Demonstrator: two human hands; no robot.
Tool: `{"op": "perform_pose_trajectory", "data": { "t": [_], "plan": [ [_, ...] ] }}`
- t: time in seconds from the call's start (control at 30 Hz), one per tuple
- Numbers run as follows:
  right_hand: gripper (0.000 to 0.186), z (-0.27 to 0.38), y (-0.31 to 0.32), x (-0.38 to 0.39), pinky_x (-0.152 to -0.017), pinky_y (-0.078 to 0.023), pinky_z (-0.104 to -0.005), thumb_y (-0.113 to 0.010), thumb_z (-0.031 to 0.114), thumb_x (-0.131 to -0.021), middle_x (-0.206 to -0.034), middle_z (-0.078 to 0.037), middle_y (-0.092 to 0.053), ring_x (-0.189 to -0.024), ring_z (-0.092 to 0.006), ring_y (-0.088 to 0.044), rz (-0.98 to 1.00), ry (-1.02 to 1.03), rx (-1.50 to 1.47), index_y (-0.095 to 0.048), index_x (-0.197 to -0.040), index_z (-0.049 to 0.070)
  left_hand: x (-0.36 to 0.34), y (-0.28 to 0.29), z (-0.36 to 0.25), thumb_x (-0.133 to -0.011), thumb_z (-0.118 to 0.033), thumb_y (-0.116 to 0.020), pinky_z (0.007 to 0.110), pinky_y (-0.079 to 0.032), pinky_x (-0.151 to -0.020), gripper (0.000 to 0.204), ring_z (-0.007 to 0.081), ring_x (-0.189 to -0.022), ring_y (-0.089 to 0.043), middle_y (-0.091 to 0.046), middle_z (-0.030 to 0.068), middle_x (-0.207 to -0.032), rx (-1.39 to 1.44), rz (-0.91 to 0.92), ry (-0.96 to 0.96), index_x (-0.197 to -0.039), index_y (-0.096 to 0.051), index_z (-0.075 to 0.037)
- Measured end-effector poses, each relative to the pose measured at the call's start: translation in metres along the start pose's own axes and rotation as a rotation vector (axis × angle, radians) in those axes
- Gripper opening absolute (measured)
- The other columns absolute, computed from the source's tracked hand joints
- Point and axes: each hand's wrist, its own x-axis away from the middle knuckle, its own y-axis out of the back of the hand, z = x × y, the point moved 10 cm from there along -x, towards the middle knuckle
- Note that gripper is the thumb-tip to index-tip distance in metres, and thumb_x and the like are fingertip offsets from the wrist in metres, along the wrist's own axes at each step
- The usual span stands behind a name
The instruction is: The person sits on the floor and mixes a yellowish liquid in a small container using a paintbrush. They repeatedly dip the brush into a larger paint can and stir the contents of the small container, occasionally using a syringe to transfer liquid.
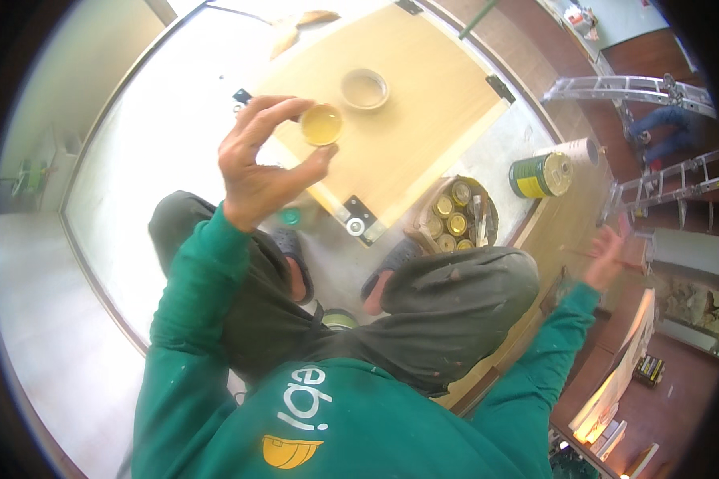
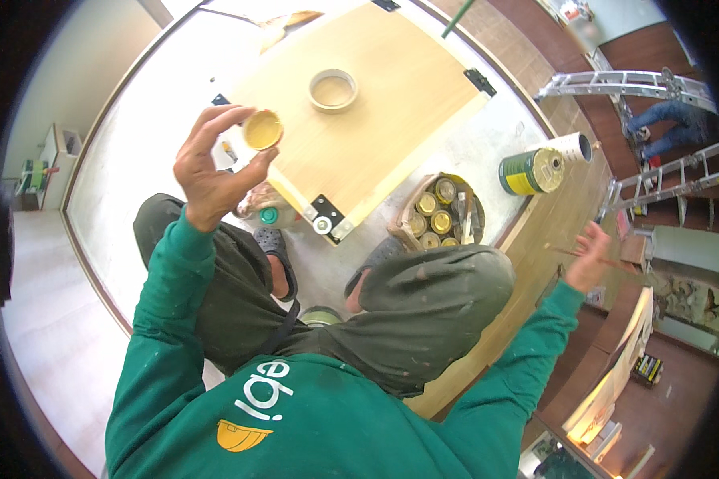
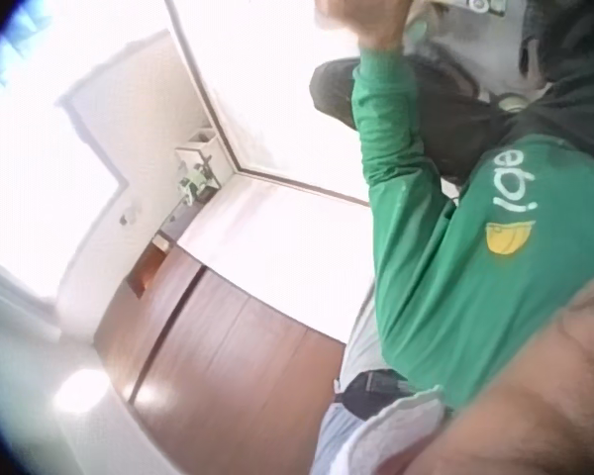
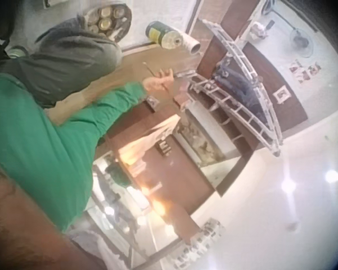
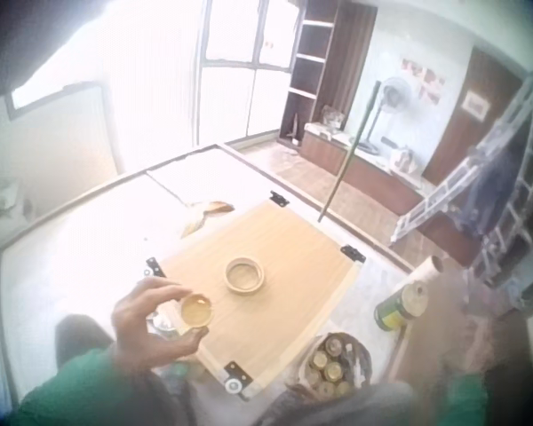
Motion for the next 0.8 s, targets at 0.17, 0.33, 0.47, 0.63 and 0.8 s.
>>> {"op": "perform_pose_trajectory", "data": {
  "t": [0.17,0.33,0.47,0.63,0.8],
  "plan": [
    [0.072,0.101,0.078,0.01,-0.054,-0.034,-0.0234,-0.029,0.058,-0.107,-0.067,0.004,-0.05,-0.06,-0.0079,-0.046,-0.075,0.01,-0.161,-0.071,-0.119,0.001,0.006,0.015,-0.001,-0.069,-0.003,-0.087,0.032,-0.056,-0.085,0.046,0.0191,-0.094,-0.07,-0.072,0.0106,-0.102,0.013,-0.024,0.026,-0.112,-0.073,-0.001],
    [0.058,0.178,0.037,0.105,-0.065,-0.047,-0.0255,-0.044,0.05,-0.108,-0.09,-0.006,-0.067,-0.072,-0.0111,-0.062,-0.112,0.082,-0.239,-0.07,-0.122,0.0,0.018,0.035,-0.002,-0.069,-0.005,-0.088,0.032,-0.057,-0.084,0.045,0.0181,-0.093,-0.07,-0.072,0.01,-0.101,-0.018,-0.073,-0.024,-0.111,-0.073,-0.001],
    [0.039,0.116,0.025,0.142,-0.079,-0.052,-0.0301,-0.053,0.035,-0.108,-0.111,-0.011,-0.07,-0.089,-0.0163,-0.069,-0.122,0.089,-0.14,-0.07,-0.124,0.004,0.028,0.055,-0.001,-0.068,-0.01,-0.087,0.033,-0.055,-0.084,0.037,0.0203,-0.089,-0.071,-0.073,0.0051,-0.098,-0.04,-0.122,0.037,-0.102,-0.074,-0.007],
    [0.031,0.073,-0.013,0.203,-0.082,-0.053,-0.0358,-0.058,0.028,-0.105,-0.111,-0.013,-0.07,-0.095,-0.0236,-0.068,-0.07,0.18,0.062,-0.072,-0.121,0.005,0.058,0.075,0.003,-0.071,-0.009,-0.087,0.031,-0.054,-0.083,0.04,0.0157,-0.094,-0.069,-0.072,0.0067,-0.102,-0.112,-0.123,0.076,-0.108,-0.075,-0.004],
    [0.03,0.092,-0.043,0.222,-0.079,-0.053,-0.0374,-0.059,0.021,-0.103,-0.103,-0.016,-0.068,-0.09,-0.031,-0.067,0.073,0.183,0.147,-0.071,-0.121,0.001,0.083,0.101,-0.005,-0.073,-0.012,-0.087,0.033,-0.051,-0.081,0.038,0.0156,-0.096,-0.068,-0.072,0.0051,-0.104,-0.134,-0.142,0.2,-0.109,-0.075,-0.005]
  ]
}}
